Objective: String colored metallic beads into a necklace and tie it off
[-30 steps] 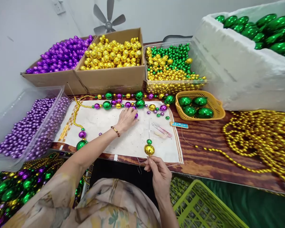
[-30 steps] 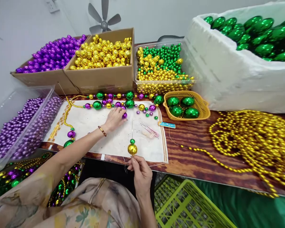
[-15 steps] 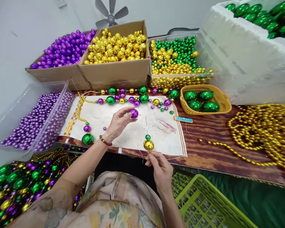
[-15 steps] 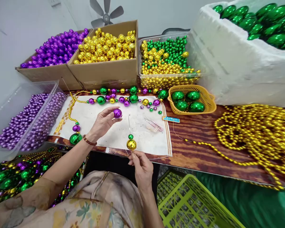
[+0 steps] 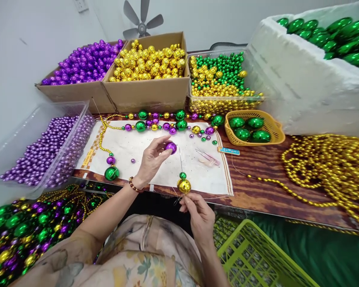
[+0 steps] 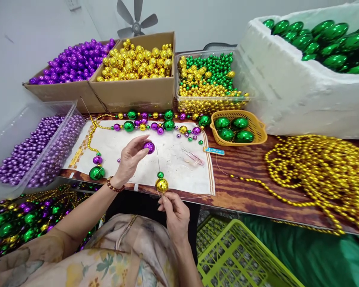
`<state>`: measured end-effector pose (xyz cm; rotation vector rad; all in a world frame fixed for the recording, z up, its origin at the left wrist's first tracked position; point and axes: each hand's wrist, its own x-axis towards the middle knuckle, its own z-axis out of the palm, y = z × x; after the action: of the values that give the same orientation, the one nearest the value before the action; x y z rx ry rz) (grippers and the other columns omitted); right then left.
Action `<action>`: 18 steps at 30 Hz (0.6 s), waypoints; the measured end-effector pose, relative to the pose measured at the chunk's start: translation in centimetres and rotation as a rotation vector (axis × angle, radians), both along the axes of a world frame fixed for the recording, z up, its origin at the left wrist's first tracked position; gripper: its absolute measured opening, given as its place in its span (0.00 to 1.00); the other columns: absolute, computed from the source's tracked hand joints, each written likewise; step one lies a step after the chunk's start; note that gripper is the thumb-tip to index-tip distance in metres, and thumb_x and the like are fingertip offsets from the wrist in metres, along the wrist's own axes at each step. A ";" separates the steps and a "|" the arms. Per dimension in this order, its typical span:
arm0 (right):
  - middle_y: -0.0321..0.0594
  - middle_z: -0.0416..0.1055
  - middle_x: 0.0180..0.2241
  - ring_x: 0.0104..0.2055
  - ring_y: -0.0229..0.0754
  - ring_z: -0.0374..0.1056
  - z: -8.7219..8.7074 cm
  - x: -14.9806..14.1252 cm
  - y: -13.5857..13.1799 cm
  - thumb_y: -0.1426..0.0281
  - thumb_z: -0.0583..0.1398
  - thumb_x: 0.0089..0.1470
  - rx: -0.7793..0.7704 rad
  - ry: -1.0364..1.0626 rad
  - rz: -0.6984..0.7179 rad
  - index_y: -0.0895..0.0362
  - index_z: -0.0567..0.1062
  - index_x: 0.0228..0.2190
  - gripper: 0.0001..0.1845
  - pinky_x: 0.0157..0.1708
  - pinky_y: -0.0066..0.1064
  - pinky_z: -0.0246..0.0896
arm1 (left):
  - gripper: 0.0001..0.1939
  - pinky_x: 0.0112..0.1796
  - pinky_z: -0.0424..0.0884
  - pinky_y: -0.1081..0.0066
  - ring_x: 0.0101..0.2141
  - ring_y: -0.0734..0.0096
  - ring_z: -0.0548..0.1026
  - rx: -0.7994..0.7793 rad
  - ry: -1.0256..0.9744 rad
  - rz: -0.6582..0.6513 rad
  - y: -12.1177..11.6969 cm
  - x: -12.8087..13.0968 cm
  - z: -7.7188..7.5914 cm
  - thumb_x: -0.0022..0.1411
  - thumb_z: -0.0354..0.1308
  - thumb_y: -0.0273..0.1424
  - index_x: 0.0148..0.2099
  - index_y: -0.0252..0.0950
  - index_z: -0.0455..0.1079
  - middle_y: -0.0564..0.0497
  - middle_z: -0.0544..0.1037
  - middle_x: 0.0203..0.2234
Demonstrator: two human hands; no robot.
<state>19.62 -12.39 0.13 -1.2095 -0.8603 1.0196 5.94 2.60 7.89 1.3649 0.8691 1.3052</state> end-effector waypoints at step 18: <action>0.35 0.73 0.25 0.22 0.33 0.69 -0.9 -0.2 -0.7 0.70 0.61 0.63 0.078 -0.146 0.088 0.56 0.78 0.32 0.07 0.24 0.24 0.66 | 0.13 0.32 0.69 0.74 0.32 0.75 0.75 -0.248 -0.354 0.000 0.9 0.3 0.5 0.55 0.70 0.40 0.40 0.39 0.79 0.51 0.79 0.34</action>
<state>19.41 -13.04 -0.78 -1.1997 -1.0659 0.9674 6.25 3.50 8.39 0.9060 0.7556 1.3384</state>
